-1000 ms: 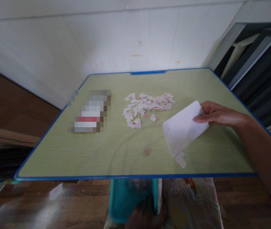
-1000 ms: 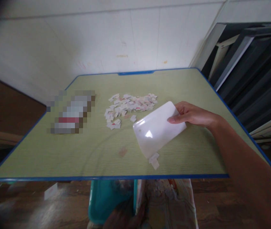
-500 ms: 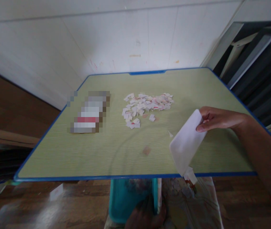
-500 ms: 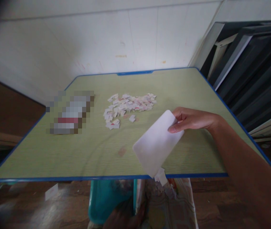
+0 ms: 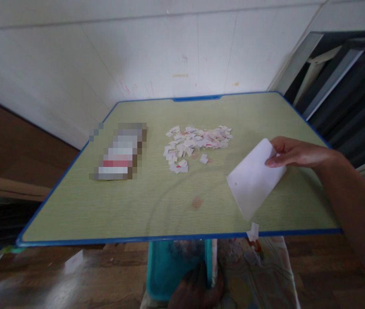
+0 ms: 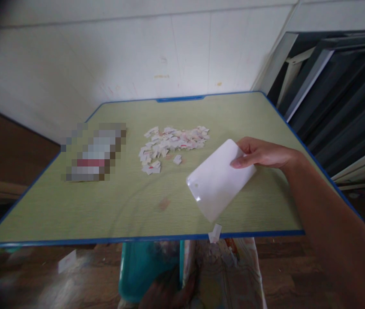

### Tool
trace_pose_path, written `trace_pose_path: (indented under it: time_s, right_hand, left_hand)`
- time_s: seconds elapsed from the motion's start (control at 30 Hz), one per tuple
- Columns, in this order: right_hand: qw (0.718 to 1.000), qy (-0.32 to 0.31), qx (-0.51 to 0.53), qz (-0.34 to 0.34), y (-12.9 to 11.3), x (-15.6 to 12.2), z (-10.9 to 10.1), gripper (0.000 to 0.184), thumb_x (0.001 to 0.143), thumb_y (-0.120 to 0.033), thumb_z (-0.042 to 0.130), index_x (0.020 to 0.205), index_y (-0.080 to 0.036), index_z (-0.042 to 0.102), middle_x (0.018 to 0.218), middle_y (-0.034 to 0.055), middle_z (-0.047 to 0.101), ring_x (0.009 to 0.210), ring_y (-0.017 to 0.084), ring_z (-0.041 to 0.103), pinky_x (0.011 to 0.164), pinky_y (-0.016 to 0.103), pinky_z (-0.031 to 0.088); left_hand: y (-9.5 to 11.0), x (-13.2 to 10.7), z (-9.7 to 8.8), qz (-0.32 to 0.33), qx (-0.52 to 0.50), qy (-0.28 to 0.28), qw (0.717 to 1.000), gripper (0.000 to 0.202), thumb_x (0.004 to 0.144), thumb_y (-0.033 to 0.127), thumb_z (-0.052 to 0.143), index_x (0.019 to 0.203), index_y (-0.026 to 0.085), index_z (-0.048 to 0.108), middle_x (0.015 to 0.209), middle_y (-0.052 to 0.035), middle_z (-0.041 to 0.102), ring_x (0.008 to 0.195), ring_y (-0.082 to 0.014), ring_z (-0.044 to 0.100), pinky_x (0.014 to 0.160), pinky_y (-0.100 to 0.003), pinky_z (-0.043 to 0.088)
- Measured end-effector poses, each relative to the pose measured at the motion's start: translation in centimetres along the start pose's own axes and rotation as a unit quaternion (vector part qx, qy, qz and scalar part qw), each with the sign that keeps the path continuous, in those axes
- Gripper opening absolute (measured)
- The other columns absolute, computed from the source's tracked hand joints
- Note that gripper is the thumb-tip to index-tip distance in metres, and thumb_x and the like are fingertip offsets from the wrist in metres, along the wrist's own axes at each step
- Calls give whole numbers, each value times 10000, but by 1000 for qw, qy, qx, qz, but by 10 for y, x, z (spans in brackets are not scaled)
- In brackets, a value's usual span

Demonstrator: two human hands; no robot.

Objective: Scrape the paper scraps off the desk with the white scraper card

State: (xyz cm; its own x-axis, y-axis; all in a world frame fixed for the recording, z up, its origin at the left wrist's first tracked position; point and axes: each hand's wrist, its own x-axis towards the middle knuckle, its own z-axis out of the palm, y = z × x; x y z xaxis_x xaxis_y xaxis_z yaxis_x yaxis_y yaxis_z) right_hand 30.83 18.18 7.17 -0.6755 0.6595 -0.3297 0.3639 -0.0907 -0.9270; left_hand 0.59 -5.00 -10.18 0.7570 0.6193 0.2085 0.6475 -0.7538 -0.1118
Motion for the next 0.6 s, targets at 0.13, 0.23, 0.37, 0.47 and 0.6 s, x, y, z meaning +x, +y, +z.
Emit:
trace_pose_path:
  time_s: [0.13, 0.23, 0.37, 0.47, 0.6]
  right_hand:
    - [999, -39, -11, -2, -1, 1, 3, 187, 697, -148, 537, 860, -139, 628, 795, 10, 650, 667, 105, 595, 593, 183, 456]
    - [999, -38, -1, -20, 0, 0, 5, 184, 684, -122, 546, 841, -158, 634, 782, -6, 654, 666, 98, 597, 585, 171, 455]
    - [994, 46, 69, -66, 1, 2, 8, 166, 670, -110, 559, 795, -178, 642, 720, -26, 658, 598, 87, 597, 535, 160, 450]
    - [972, 171, 133, -90, 2, 6, 8, 161, 694, -150, 539, 820, -175, 637, 720, -17, 656, 579, 102, 597, 526, 188, 458]
    - [961, 225, 148, -61, 3, 11, 6, 118, 665, -158, 574, 760, -146, 645, 696, -3, 653, 555, 103, 589, 522, 193, 456]
  left_hand:
    - [-1, 1, -1, -2, 4, 6, 1000, 480, 583, 84, 508, 1023, 270, 464, 595, 12, 541, 473, -159, 514, 384, -250, 437]
    - [-1, 1, -2, -3, 4, 8, 1000, 476, 588, 88, 499, 1023, 276, 464, 600, 11, 541, 464, -159, 507, 370, -250, 427]
    - [0, 1, 0, -2, 11, 5, 1000, 451, 595, 94, 504, 1008, 273, 472, 582, 10, 528, 443, -165, 492, 340, -255, 408]
    - [1, -1, 2, 0, 15, -6, 1000, 451, 615, 108, 511, 1036, 265, 460, 594, 1, 530, 454, -171, 495, 345, -264, 412]
    - [0, 0, 0, -2, 15, -17, 1000, 453, 625, 119, 506, 1056, 247, 453, 597, -10, 526, 467, -176, 500, 361, -271, 421]
